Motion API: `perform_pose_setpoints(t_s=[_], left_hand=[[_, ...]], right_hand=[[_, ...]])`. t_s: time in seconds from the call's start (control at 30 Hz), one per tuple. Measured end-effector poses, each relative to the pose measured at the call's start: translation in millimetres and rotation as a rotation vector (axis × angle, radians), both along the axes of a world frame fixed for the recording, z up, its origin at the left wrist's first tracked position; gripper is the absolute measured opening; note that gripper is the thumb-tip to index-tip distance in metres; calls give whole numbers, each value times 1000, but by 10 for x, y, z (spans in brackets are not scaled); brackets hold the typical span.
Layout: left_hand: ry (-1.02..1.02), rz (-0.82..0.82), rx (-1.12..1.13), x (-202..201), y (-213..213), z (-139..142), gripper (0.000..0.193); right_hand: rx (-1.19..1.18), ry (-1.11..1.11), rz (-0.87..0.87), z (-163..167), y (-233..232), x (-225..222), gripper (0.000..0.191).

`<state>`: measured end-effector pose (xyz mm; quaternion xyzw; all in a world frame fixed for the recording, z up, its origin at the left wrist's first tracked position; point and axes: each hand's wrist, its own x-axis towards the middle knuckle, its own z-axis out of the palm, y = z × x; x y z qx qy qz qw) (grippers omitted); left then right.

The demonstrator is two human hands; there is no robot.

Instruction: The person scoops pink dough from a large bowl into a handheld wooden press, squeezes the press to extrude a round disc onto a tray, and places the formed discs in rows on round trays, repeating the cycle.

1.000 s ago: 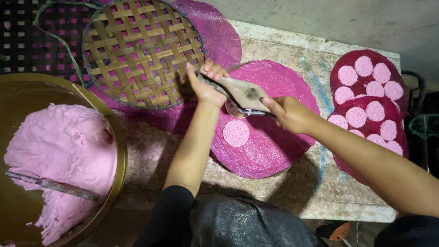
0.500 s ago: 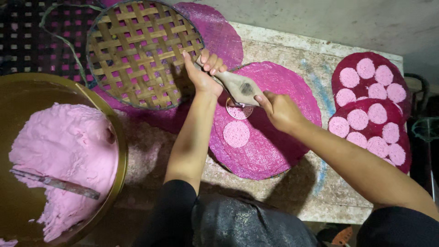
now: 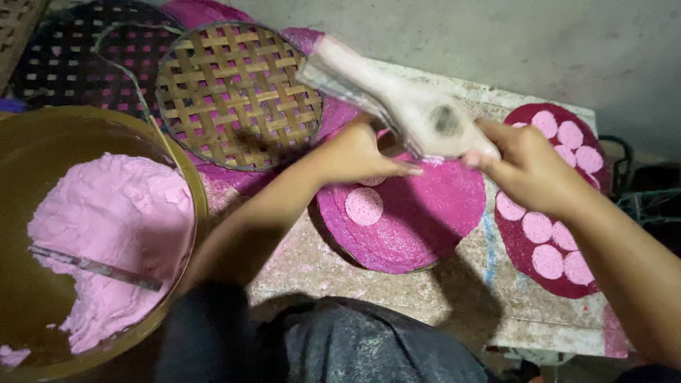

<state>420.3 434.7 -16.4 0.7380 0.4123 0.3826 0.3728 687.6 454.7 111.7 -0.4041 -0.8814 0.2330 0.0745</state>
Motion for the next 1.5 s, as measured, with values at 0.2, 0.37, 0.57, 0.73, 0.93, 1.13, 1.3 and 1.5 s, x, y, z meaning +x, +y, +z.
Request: perform_pose_setpoints(t_s=[0.2, 0.37, 0.57, 0.73, 0.93, 1.13, 1.3, 1.5], left_hand=[[575, -229, -118, -302, -1458, 539, 65], [480, -239, -105, -506, -2513, 863, 59], [522, -65, -261, -1056, -3289, 1012, 52], [284, 67, -341, -2080, -3763, 848, 48], [-433, 124, -421, -3111, -4637, 482, 45], [-1033, 353, -346, -2980, -4617, -462, 44], [-576, 1354, 80, -3340, -4795, -880, 25], [-88, 1629, 489, -3480, -4773, -1052, 20]], right_hand=[[426, 150, 828, 620, -844, -625, 64], [32, 175, 1180, 446, -1232, -1158, 55], [-600, 162, 1186, -51, -1731, -1646, 56], [-567, 296, 1296, -67, -1842, -2251, 54], [927, 381, 1442, 192, -1638, -3295, 33], [1346, 607, 1084, -160, -1702, -4511, 44], [51, -57, 702, -1323, -2489, -5133, 51], [-110, -192, 684, -1858, -2748, -5398, 38]])
